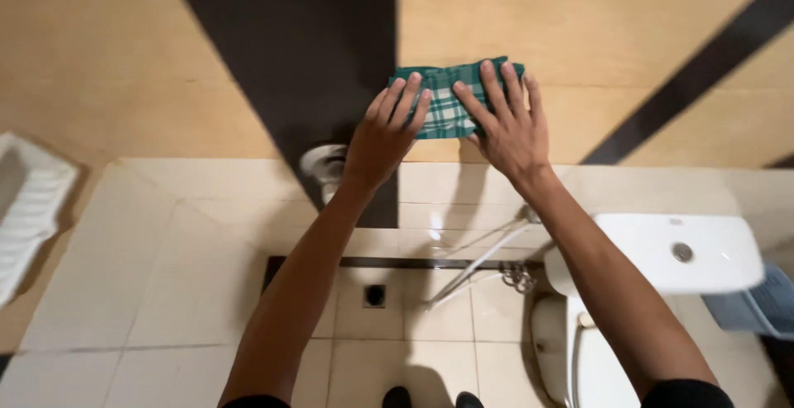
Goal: The person wipes a wall-mounted shower fixture and adjacent tiled wall with a green checkered cloth, then rinses and wrings the cloth at the sink. The person sprays a cleaning solution from a white bottle onto the wall and toilet tank area.
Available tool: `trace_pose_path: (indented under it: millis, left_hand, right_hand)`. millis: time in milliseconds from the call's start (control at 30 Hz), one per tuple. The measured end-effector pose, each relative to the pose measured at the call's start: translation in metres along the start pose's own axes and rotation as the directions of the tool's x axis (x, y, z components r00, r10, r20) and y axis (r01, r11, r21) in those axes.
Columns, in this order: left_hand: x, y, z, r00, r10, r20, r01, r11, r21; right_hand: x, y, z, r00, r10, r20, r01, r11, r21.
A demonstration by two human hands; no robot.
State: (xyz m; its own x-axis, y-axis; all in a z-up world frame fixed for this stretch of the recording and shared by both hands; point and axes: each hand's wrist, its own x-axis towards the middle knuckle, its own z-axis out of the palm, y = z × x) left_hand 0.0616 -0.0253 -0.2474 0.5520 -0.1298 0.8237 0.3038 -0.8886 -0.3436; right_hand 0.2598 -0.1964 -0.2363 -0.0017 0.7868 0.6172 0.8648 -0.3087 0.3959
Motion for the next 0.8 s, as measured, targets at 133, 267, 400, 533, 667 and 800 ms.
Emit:
trace_pose_path:
  millis: [133, 267, 400, 533, 667, 800]
  left_hand:
    - [0.052, 0.052, 0.016, 0.994, 0.020, 0.106, -0.005, 0.991, -0.133]
    - [0.102, 0.109, 0.027, 0.996, 0.065, 0.056, -0.063, 0.997, -0.035]
    - [0.134, 0.161, 0.057, 0.978, 0.119, 0.170, -0.107, 0.991, -0.075]
    - [0.127, 0.210, 0.102, 0.969, 0.151, 0.194, -0.126, 0.983, -0.134]
    - [0.101, 0.227, 0.110, 0.947, 0.214, 0.241, -0.207, 0.977, -0.053]
    - [0.048, 0.237, 0.131, 0.936, 0.218, 0.276, -0.212, 0.976, -0.050]
  right_hand:
    - [-0.032, 0.062, -0.026, 0.993, 0.094, 0.077, -0.082, 0.985, -0.150]
    - [-0.067, 0.120, -0.044, 0.981, 0.177, 0.077, -0.160, 0.969, -0.190]
    - [-0.109, 0.160, -0.037, 0.977, 0.210, 0.021, -0.204, 0.966, -0.159]
    - [-0.148, 0.164, -0.010, 0.948, 0.306, 0.083, -0.292, 0.944, -0.153]
    - [-0.181, 0.143, 0.025, 0.866, 0.433, 0.249, -0.410, 0.901, -0.140]
    - [-0.215, 0.118, 0.071, 0.895, 0.380, 0.233, -0.374, 0.925, -0.071]
